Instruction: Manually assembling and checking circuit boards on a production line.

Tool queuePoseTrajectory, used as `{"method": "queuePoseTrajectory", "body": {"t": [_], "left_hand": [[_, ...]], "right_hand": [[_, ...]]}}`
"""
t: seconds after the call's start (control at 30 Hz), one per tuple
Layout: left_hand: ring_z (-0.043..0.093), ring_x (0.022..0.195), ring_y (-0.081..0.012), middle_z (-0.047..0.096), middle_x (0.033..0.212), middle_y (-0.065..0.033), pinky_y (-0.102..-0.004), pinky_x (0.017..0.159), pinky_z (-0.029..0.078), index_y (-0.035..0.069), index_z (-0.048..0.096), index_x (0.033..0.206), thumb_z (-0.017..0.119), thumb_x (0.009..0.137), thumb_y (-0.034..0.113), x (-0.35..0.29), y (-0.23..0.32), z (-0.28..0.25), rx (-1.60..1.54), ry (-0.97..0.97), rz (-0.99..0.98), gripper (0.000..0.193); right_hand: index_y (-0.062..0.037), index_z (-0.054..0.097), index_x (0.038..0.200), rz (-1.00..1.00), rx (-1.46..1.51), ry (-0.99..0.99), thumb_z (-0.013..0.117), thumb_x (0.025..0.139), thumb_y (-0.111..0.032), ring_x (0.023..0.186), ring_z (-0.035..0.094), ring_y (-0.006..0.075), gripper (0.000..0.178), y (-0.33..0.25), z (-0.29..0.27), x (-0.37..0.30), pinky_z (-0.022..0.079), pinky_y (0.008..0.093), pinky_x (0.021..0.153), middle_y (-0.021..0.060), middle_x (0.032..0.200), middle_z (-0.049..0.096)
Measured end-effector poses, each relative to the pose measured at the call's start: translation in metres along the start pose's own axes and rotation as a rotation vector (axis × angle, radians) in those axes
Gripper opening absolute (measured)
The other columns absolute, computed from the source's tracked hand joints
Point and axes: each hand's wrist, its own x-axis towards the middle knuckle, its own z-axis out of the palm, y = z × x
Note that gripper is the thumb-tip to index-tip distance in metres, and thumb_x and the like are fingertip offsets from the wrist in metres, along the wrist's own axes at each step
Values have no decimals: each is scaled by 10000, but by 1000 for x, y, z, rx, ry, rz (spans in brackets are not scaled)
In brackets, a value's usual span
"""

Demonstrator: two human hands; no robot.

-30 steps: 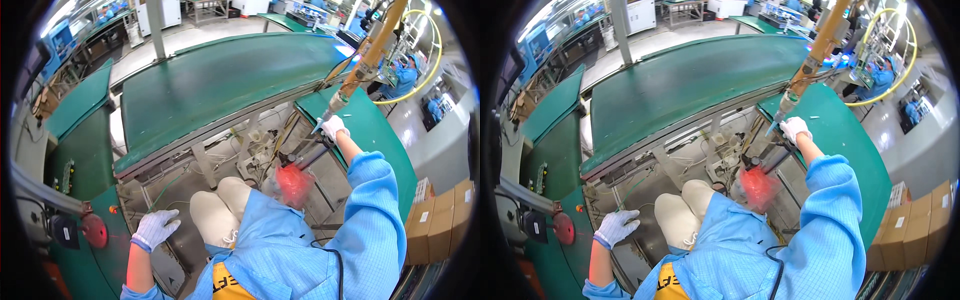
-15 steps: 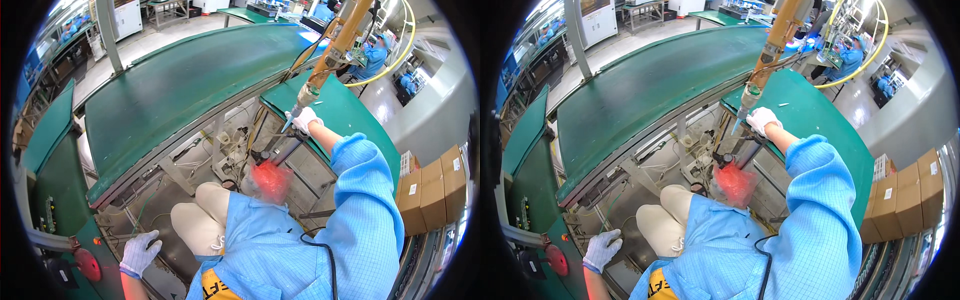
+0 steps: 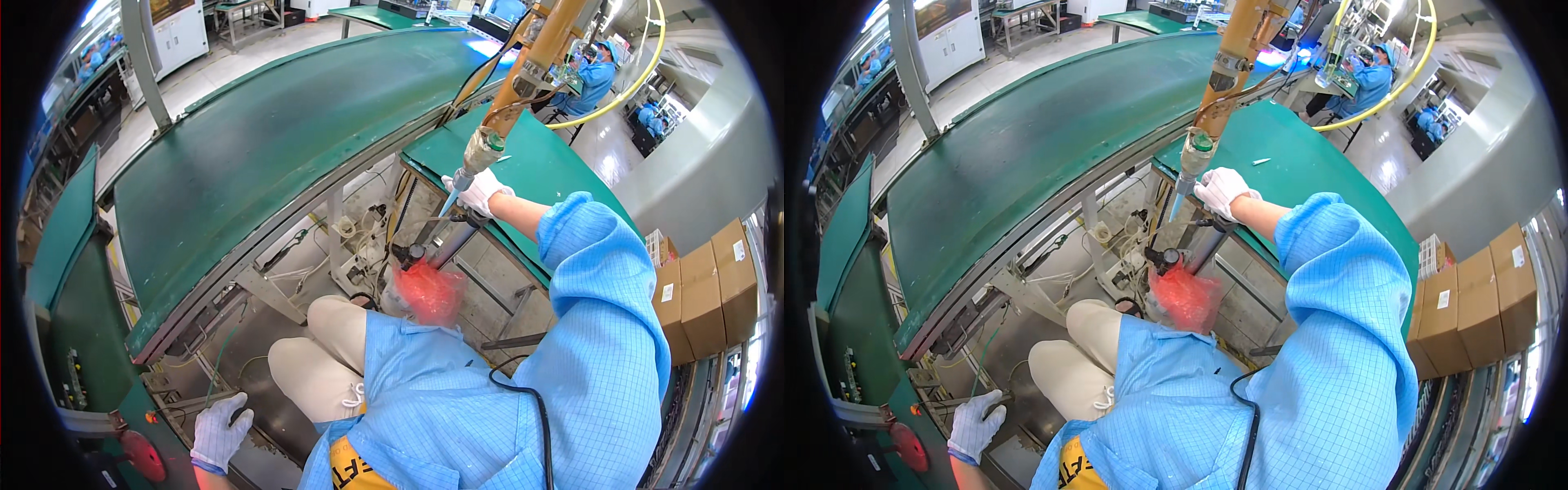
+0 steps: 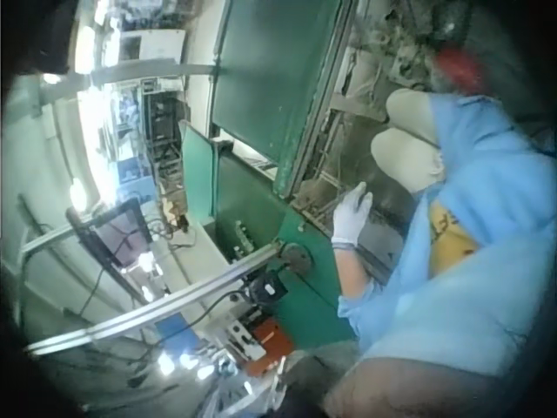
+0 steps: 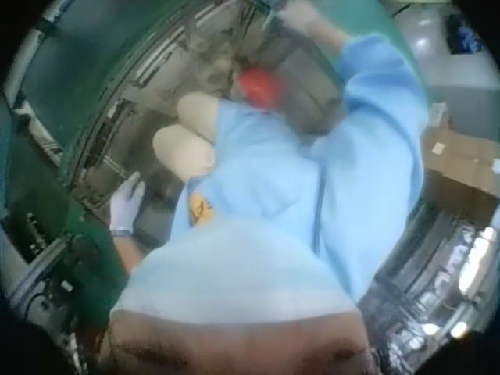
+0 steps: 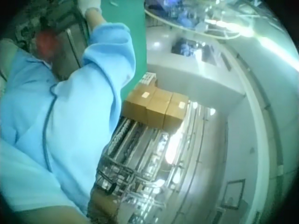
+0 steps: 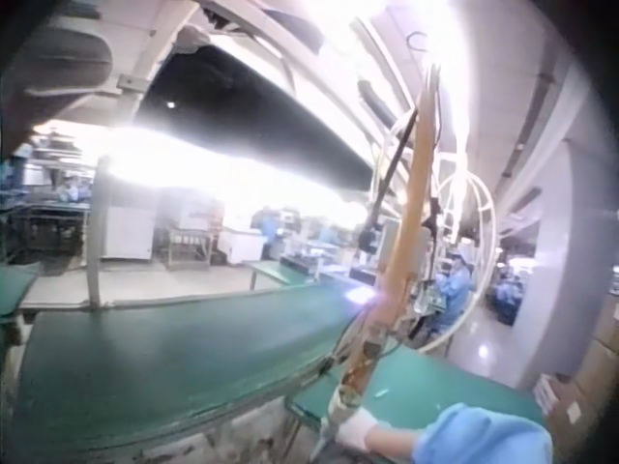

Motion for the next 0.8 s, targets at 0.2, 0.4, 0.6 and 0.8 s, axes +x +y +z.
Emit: {"method": "queuePoseTrajectory", "body": {"t": [0.2, 0.4, 0.6, 0.8], "left_hand": [[682, 904, -311, 709, 1027, -115, -412, 795, 539, 108, 688, 1107, 711, 814, 295, 0, 4, -1, 12, 12, -3, 348], [686, 885, -306, 707, 1020, -123, -404, 771, 546, 102, 687, 1105, 721, 808, 285, 5, 14, -7, -24, -41, -64, 351], [688, 887, -306, 706, 1013, -129, -401, 778, 549, 92, 690, 1087, 722, 804, 281, 3, 12, -4, -66, -10, -86, 341], [681, 942, -334, 707, 1031, -150, -405, 822, 546, 84, 685, 1111, 734, 801, 227, 7, 0, -4, -48, 24, -5, 345]], "right_hand": [[-44, 709, 830, 87, 117, -25, 552, 861, -392, 683, 686, 304, 383, -15, -6, -7, 540, 385, 682, 150, 727, 692], [-9, 655, 820, -21, 49, -4, 547, 914, -520, 628, 624, 226, 530, -16, -15, -16, 496, 368, 607, 115, 674, 637], [23, 681, 850, 107, 64, -85, 564, 905, -479, 648, 617, 282, 519, -26, -19, -13, 497, 403, 653, 163, 696, 645], [19, 690, 901, 67, -6, -21, 532, 915, -503, 714, 637, 308, 545, -18, -19, -16, 505, 402, 715, 172, 747, 659]]}}
